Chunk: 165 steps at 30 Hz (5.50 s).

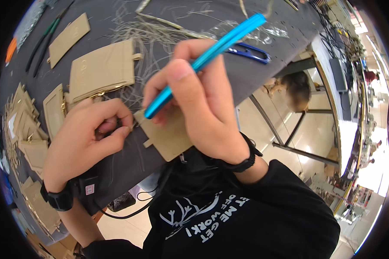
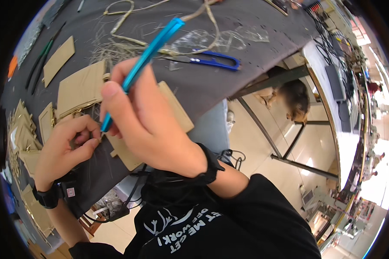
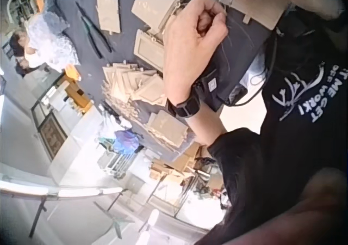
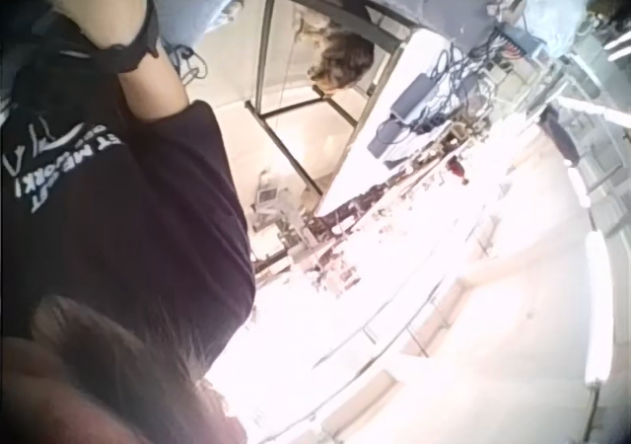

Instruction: The person hand-sews beige leather pouches using a blue awl and thread. They repeatedly pick up pouches from a pile, stitch along the edges, and place them back down. The workspace is cluttered with loose threads and tools.

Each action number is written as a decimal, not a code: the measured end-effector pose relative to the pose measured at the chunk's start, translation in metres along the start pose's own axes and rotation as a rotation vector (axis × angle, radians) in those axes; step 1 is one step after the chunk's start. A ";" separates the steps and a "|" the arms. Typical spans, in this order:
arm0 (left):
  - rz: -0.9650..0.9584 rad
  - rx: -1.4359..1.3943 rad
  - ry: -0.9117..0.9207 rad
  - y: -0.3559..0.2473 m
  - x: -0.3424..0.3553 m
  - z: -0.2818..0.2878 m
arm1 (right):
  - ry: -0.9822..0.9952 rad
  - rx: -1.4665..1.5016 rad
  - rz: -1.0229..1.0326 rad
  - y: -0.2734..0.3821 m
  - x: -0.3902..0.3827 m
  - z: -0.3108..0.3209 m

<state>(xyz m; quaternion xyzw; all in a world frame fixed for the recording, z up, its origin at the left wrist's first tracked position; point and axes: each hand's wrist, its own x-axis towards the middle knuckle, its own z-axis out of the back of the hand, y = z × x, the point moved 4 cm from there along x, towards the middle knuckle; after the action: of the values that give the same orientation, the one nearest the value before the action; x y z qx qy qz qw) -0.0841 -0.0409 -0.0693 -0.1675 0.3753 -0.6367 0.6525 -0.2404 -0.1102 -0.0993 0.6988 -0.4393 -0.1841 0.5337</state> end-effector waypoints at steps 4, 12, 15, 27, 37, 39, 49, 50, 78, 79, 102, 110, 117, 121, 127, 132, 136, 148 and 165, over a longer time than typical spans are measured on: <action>-0.050 -0.025 0.025 0.002 0.000 0.002 | -0.046 0.032 0.031 0.003 0.002 0.001; -0.024 -0.069 0.071 0.011 -0.003 0.002 | 0.072 -0.270 0.052 0.004 0.003 0.000; -0.038 -0.074 0.044 0.011 -0.003 0.003 | 0.074 -0.331 0.078 0.004 0.002 -0.003; -0.077 -0.103 0.016 0.013 -0.003 0.000 | 0.059 -0.385 0.057 0.006 -0.001 -0.005; -0.090 -0.099 0.001 0.014 -0.004 -0.001 | 0.060 -0.397 0.061 0.006 -0.002 -0.005; -0.090 -0.088 0.000 0.014 -0.004 -0.001 | 0.058 -0.403 0.059 0.006 -0.002 -0.005; -0.109 -0.062 -0.014 0.014 -0.005 -0.001 | 0.075 -0.446 0.078 0.006 0.000 -0.006; -0.112 -0.045 -0.013 0.014 -0.005 -0.002 | 0.072 -0.445 0.079 0.006 0.000 -0.006; -0.132 -0.061 0.003 0.014 -0.004 -0.002 | 0.031 -0.425 0.080 0.006 -0.002 -0.005; -0.132 -0.077 -0.001 0.013 -0.004 -0.002 | 0.005 -0.382 0.074 0.006 -0.001 -0.004; -0.161 0.264 -0.338 -0.018 0.012 0.019 | -0.187 0.372 0.324 0.030 -0.009 0.025; -0.224 0.594 -0.267 -0.045 0.018 -0.020 | -0.248 0.440 0.375 0.046 -0.016 0.033; -0.286 0.502 -0.476 -0.049 0.020 0.015 | -0.119 0.378 0.516 0.074 -0.019 0.045; -0.343 0.626 -0.636 -0.060 0.020 0.012 | -0.135 0.448 0.536 0.081 -0.021 0.051; -0.284 0.433 -0.316 -0.044 0.012 -0.018 | -0.067 0.417 0.468 0.073 -0.019 0.036; -0.157 0.371 -0.289 -0.026 0.007 -0.004 | -0.200 -0.035 0.298 0.047 0.000 0.030; -0.126 0.313 -0.219 -0.024 0.012 -0.003 | -0.202 -0.072 0.268 0.028 0.010 0.021; -0.204 0.240 -0.194 -0.011 0.024 -0.001 | -0.020 -0.379 0.166 0.008 0.021 0.010; -0.249 0.180 -0.162 -0.015 0.025 -0.004 | -0.305 -0.507 0.085 0.003 0.019 0.013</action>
<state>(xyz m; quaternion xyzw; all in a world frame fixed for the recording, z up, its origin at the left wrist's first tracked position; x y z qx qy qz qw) -0.0994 -0.0663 -0.0684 -0.2045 0.2394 -0.7280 0.6090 -0.2411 -0.1332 -0.0976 0.4885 -0.4833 -0.3681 0.6264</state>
